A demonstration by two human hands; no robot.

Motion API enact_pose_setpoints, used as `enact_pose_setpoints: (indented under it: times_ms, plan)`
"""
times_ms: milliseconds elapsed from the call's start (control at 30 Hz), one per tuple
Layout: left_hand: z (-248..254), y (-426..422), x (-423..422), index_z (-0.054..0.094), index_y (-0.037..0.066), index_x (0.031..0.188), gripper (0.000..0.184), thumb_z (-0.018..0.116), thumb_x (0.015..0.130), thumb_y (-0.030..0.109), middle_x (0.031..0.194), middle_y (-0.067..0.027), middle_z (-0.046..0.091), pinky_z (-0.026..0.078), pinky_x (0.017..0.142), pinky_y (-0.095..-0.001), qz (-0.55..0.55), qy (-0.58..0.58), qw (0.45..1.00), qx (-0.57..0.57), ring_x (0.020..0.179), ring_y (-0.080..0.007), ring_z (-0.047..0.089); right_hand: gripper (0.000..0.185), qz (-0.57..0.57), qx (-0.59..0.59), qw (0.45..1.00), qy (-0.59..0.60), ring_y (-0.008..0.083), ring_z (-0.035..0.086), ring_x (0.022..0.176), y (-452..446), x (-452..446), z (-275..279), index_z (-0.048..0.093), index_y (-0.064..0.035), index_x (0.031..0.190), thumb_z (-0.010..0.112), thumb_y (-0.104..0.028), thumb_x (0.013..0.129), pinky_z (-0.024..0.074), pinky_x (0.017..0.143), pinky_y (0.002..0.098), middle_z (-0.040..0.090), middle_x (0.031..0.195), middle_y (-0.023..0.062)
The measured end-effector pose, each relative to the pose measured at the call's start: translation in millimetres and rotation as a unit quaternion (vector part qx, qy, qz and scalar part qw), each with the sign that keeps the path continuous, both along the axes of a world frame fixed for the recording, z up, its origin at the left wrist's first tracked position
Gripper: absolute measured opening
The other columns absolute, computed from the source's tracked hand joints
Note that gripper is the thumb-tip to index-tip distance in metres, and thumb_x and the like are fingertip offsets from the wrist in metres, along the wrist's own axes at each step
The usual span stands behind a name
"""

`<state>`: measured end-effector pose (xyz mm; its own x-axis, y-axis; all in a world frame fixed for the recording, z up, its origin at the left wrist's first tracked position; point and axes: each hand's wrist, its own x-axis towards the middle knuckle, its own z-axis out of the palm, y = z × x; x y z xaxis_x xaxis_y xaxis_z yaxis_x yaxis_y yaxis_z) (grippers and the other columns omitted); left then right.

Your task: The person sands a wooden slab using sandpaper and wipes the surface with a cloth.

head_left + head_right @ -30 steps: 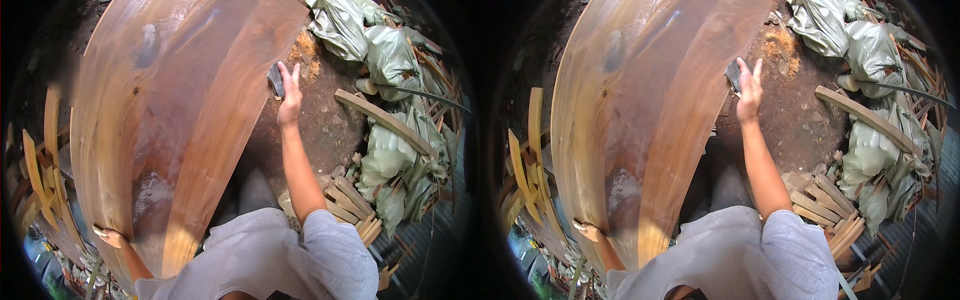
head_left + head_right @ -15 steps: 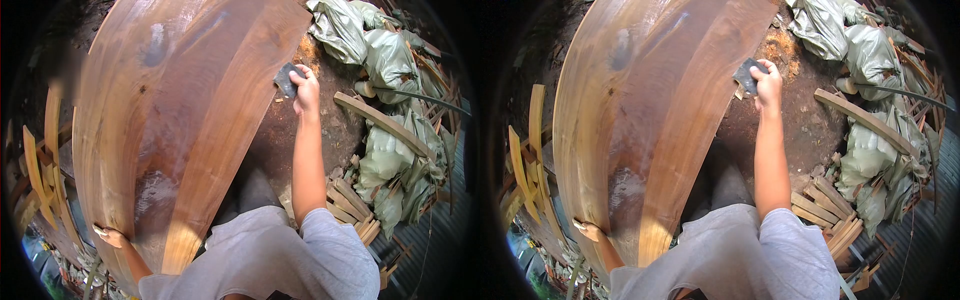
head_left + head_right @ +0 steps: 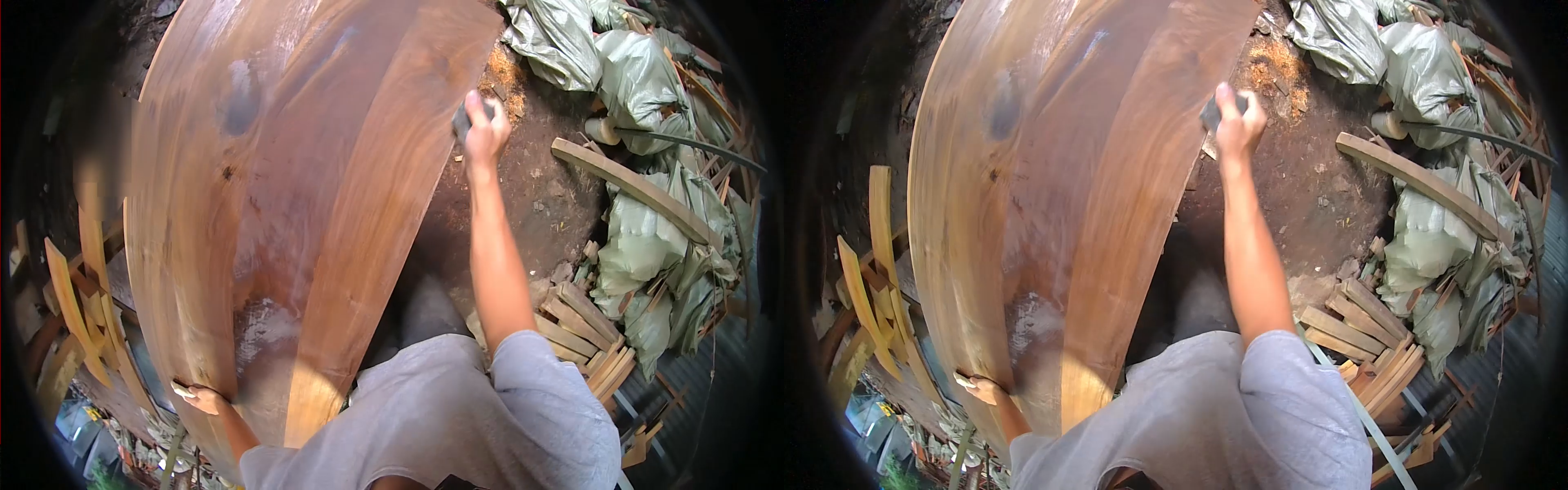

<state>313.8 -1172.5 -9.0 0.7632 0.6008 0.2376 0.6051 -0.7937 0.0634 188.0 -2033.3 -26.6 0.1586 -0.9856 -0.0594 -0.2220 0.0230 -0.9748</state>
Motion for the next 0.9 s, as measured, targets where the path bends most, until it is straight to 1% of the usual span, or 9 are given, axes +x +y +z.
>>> enact_pose_setpoints:
  times_ms: [133, 233, 333, 400, 467, 533, 600, 767, 900]
  plan:
    - [3, -8, -2, 0.052, 0.001, 0.148, 0.064, 0.049, 0.101, 0.043, 0.141, -0.0253, 0.061, 0.044, 0.108, -0.0512, 0.01, 0.001, 1.0, -0.027, 0.126, -0.0442, 0.059, 0.026, 0.028, 0.076, 0.994, -0.071, 0.0163, 0.061, 0.062, -65, 39, 30, 0.063, -0.004, 0.084, 0.071, -0.025, 0.096, 0.0511, 0.058, 0.0309, 0.064, 0.073, 0.0043]
    - [5, -24, 0, 0.055, 0.004, 0.147, 0.061, 0.05, 0.1, 0.041, 0.139, -0.0241, 0.063, 0.045, 0.106, -0.0508, 0.04, 0.012, 0.999, -0.013, 0.124, -0.0427, 0.061, 0.023, -0.068, 0.073, 0.988, -0.119, 0.0177, 0.061, 0.061, -32, 36, 19, 0.063, -0.0044, 0.085, 0.069, -0.023, 0.097, 0.053, 0.057, 0.0318, 0.064, 0.074, 0.0058]
    - [12, -18, -1, 0.052, 0.004, 0.15, 0.062, 0.049, 0.1, 0.041, 0.14, -0.0264, 0.061, 0.046, 0.106, -0.0524, -0.001, -0.017, 0.996, -0.092, 0.125, -0.0456, 0.06, 0.02, -0.012, 0.105, 0.988, -0.113, 0.0178, 0.063, 0.064, -15, 16, 8, 0.063, -0.006, 0.088, 0.068, -0.022, 0.096, 0.0552, 0.062, 0.0323, 0.067, 0.081, 0.01]
    - [3, -5, 0, 0.052, 0.004, 0.149, 0.062, 0.05, 0.099, 0.04, 0.138, -0.0264, 0.063, 0.047, 0.104, -0.0527, -0.03, -0.015, 0.998, -0.05, 0.122, -0.0456, 0.062, 0.019, -0.031, 0.094, 0.99, -0.101, 0.0182, 0.064, 0.064, -45, 32, 12, 0.064, -0.0053, 0.089, 0.069, -0.022, 0.096, 0.0557, 0.063, 0.0324, 0.068, 0.082, 0.0102]
    - [6, -14, 2, 0.05, 0.004, 0.151, 0.063, 0.05, 0.1, 0.042, 0.139, -0.0262, 0.062, 0.047, 0.105, -0.0527, 0.004, 0.007, 0.998, -0.056, 0.123, -0.0458, 0.061, 0.017, -0.016, 0.05, 0.992, -0.113, 0.0192, 0.066, 0.067, -80, 46, 13, 0.066, -0.0037, 0.094, 0.068, -0.02, 0.096, 0.0567, 0.066, 0.0328, 0.069, 0.084, 0.0107]
    - [9, -19, 4, 0.047, 0.005, 0.154, 0.066, 0.049, 0.101, 0.045, 0.14, -0.0256, 0.062, 0.048, 0.105, -0.0538, 0.073, 0.053, 0.996, 0.009, 0.124, -0.0462, 0.061, 0.015, -0.089, 0.073, 0.99, -0.085, 0.0197, 0.067, 0.071, -60, 44, 9, 0.066, -0.0034, 0.095, 0.066, -0.018, 0.097, 0.0571, 0.067, 0.0333, 0.069, 0.084, 0.0103]
    - [9, -31, 0, 0.05, 0.007, 0.152, 0.066, 0.049, 0.098, 0.046, 0.138, -0.025, 0.064, 0.048, 0.103, -0.0543, 0.049, 0.029, 0.998, -0.014, 0.121, -0.0458, 0.062, 0.022, -0.11, 0.099, 0.977, -0.153, 0.0169, 0.062, 0.07, -9, 30, 6, 0.06, -0.0092, 0.074, 0.068, -0.02, 0.091, 0.052, 0.075, 0.035, 0.064, 0.074, 0.0059]
    - [1, -12, 4, 0.054, 0.009, 0.149, 0.065, 0.047, 0.096, 0.046, 0.136, -0.0239, 0.065, 0.049, 0.101, -0.0546, 0.069, 0.025, 0.997, -0.001, 0.118, -0.0448, 0.064, 0.027, -0.066, 0.076, 0.99, -0.102, 0.016, 0.061, 0.064, -49, 38, 17, 0.053, -0.0097, 0.072, 0.067, -0.025, 0.09, 0.0516, 0.057, 0.0366, 0.064, 0.073, 0.0065]
    - [19, -41, -1, 0.053, 0.008, 0.15, 0.064, 0.048, 0.097, 0.044, 0.136, -0.0245, 0.065, 0.049, 0.101, -0.0538, 0.062, 0.029, 0.998, -0.004, 0.118, -0.0445, 0.064, 0.022, -0.052, 0.067, 0.993, -0.084, 0.0184, 0.064, 0.066, -53, 34, 2, 0.061, -0.0089, 0.079, 0.068, -0.023, 0.095, 0.0552, 0.062, 0.0357, 0.066, 0.079, 0.0076]
